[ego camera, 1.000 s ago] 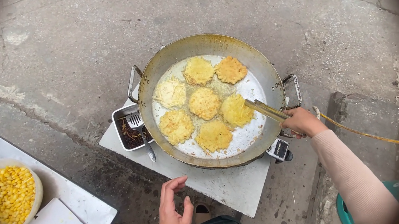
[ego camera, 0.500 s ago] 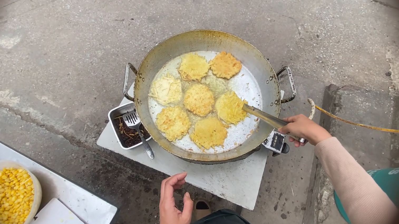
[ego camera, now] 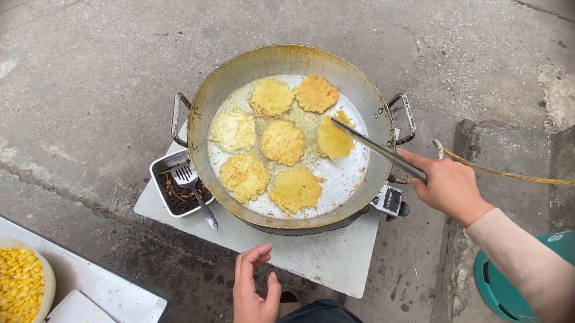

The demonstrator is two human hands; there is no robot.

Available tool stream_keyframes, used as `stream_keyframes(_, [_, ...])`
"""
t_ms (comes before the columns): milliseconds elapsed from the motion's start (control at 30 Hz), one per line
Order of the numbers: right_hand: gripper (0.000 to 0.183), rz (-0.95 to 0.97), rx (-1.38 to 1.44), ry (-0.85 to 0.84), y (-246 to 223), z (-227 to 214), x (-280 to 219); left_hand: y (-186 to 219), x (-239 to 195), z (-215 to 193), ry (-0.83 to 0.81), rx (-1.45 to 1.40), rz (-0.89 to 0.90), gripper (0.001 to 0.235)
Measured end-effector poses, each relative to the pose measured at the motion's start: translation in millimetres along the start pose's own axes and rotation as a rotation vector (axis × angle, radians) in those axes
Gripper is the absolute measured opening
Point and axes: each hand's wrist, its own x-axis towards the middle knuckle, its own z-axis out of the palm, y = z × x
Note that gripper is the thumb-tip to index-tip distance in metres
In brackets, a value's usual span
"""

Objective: Frying and flipping fritters in a large pan, transferring cooked items to a rack, and preparing new batter to add to the pan.

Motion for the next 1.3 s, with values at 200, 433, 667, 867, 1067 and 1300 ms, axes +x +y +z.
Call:
stream_keyframes(200, [0.066,0.217,0.261,-0.237,-15.2,-21.0,3.3,0.7,-2.0,-4.1,-0.009,0.002,-0.008,0.039])
stream_keyframes(433, [0.069,0.572,0.909,-0.317,-13.4,13.4,67.9,-3.0,-6.4,-1.4,-0.039,0.017,-0.013,0.040])
stream_keyframes(667, [0.069,0.614,1.042,-0.400,-4.6,51.4,100.9,-12.6,-9.7,-7.0,-0.022,0.036,-0.044,0.039])
stream_keyframes(867, [0.068,0.545,1.129,-0.340,-14.8,38.3,76.0,-7.6,-5.7,-8.8,0.002,0.027,-0.002,0.040])
stream_keyframes(1067, [0.057,0.239,0.381,-0.178,-14.4,-14.3,30.6,-4.4,-3.3,-4.4,-0.048,0.008,-0.039,0.040])
stream_keyframes(1300, [0.078,-0.436,-0.470,0.229,41.5,54.5,7.8,-3.1,-1.5,-3.6,-0.058,0.000,-0.045,0.039])
